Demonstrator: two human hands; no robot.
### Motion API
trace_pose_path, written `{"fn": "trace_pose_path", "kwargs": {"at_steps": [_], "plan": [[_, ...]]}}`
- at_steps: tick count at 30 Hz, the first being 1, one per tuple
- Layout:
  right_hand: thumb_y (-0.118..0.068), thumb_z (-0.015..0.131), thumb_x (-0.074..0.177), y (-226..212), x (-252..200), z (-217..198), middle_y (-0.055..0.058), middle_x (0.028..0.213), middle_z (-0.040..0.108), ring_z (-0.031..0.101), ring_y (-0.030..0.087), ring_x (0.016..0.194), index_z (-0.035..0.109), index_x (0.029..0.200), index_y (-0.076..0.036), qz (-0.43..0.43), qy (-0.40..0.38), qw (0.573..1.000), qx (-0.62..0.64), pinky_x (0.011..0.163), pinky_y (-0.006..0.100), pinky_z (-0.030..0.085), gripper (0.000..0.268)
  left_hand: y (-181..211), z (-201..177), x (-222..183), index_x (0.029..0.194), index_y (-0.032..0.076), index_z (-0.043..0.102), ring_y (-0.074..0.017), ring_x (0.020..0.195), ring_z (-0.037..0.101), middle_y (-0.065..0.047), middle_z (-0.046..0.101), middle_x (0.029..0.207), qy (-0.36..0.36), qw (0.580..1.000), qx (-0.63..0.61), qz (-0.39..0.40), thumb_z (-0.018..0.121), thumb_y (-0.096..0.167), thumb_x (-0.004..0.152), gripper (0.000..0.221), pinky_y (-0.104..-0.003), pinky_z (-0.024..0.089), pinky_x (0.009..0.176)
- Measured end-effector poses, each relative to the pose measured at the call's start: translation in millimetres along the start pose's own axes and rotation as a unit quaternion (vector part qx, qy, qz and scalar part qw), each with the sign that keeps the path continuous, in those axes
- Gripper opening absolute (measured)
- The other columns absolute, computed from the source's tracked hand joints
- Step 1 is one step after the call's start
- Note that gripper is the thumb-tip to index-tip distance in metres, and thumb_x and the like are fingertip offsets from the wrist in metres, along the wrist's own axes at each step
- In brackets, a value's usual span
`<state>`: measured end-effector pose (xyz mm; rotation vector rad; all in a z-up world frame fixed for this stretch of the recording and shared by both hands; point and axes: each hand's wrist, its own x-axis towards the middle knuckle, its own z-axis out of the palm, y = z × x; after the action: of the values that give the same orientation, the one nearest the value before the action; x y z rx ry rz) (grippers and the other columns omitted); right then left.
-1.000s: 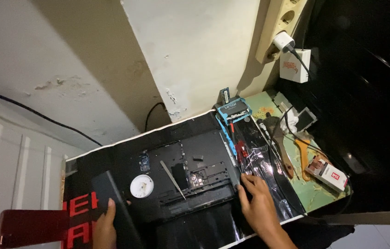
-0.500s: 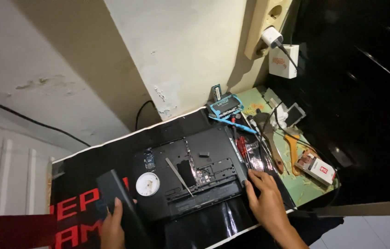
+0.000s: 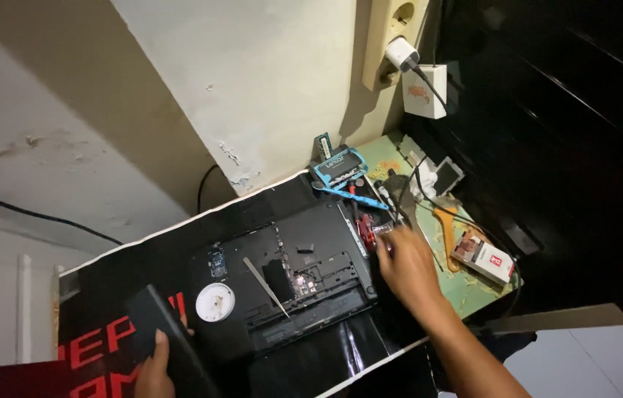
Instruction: Removing and inspecting internal components like RAM from a disassembled laptop on a workbench.
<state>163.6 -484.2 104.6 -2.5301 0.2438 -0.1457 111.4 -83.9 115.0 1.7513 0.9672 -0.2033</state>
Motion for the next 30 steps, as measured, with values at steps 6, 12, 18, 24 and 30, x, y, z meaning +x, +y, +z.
{"fn": "trace_pose_path", "kwargs": {"at_steps": [6, 12, 18, 24, 30], "plan": [[-0.03, 0.067, 0.095, -16.9, 72.0, 18.7, 0.018, 0.102, 0.072, 0.071, 0.038, 0.093, 0.069, 0.107, -0.002, 0.061, -0.074, 0.992, -0.085, 0.078, 0.05, 0.059, 0.03, 25.0, 1.8, -26.1, 0.14, 0.012, 0.067, -0.0211, 0.127, 0.057, -0.007, 0.069, 0.138, -0.026, 0.996, -0.086, -0.021, 0.03, 0.046, 0.113, 0.057, -0.032, 0.028, 0.119], [-0.019, 0.071, 0.089, -34.8, 86.3, 10.3, 0.016, 0.092, 0.065, 0.062, 0.035, 0.081, 0.067, 0.098, 0.0, 0.067, -0.125, 0.984, -0.107, 0.069, 0.044, 0.054, 0.021, 10.7, -1.3, -16.1, 0.134, 0.009, 0.071, -0.0183, 0.122, 0.059, -0.007, 0.071, 0.133, -0.03, 0.992, -0.12, -0.009, 0.035, 0.046, 0.112, 0.056, -0.026, 0.031, 0.115], [-0.005, 0.071, 0.088, -40.7, 84.4, -12.9, 0.015, 0.102, 0.068, 0.068, 0.033, 0.089, 0.067, 0.107, -0.003, 0.051, -0.15, 0.979, -0.125, 0.073, 0.044, 0.059, 0.019, 31.8, -2.8, -20.1, 0.139, 0.02, 0.069, -0.0267, 0.123, 0.062, -0.011, 0.072, 0.133, -0.03, 0.997, -0.012, -0.075, 0.024, 0.053, 0.114, 0.061, -0.038, 0.03, 0.117], [-0.001, 0.067, 0.09, -43.6, 81.0, -34.8, 0.012, 0.102, 0.071, 0.068, 0.027, 0.083, 0.071, 0.119, -0.007, 0.066, -0.165, 0.977, -0.119, 0.068, 0.037, 0.059, 0.029, 35.3, -1.8, -27.2, 0.147, 0.023, 0.062, -0.0281, 0.124, 0.058, -0.01, 0.068, 0.137, -0.034, 0.995, -0.057, -0.068, 0.026, 0.048, 0.112, 0.056, -0.042, 0.03, 0.116], [-0.005, 0.063, 0.093, -25.2, 83.6, -37.5, 0.011, 0.105, 0.07, 0.068, 0.027, 0.09, 0.072, 0.115, -0.009, 0.042, -0.145, 0.98, -0.129, 0.075, 0.04, 0.059, 0.024, 33.1, -1.0, -28.9, 0.143, 0.018, 0.065, -0.0271, 0.123, 0.06, -0.011, 0.07, 0.133, -0.034, 0.997, -0.054, -0.045, 0.026, 0.045, 0.113, 0.056, -0.04, 0.031, 0.116]]}}
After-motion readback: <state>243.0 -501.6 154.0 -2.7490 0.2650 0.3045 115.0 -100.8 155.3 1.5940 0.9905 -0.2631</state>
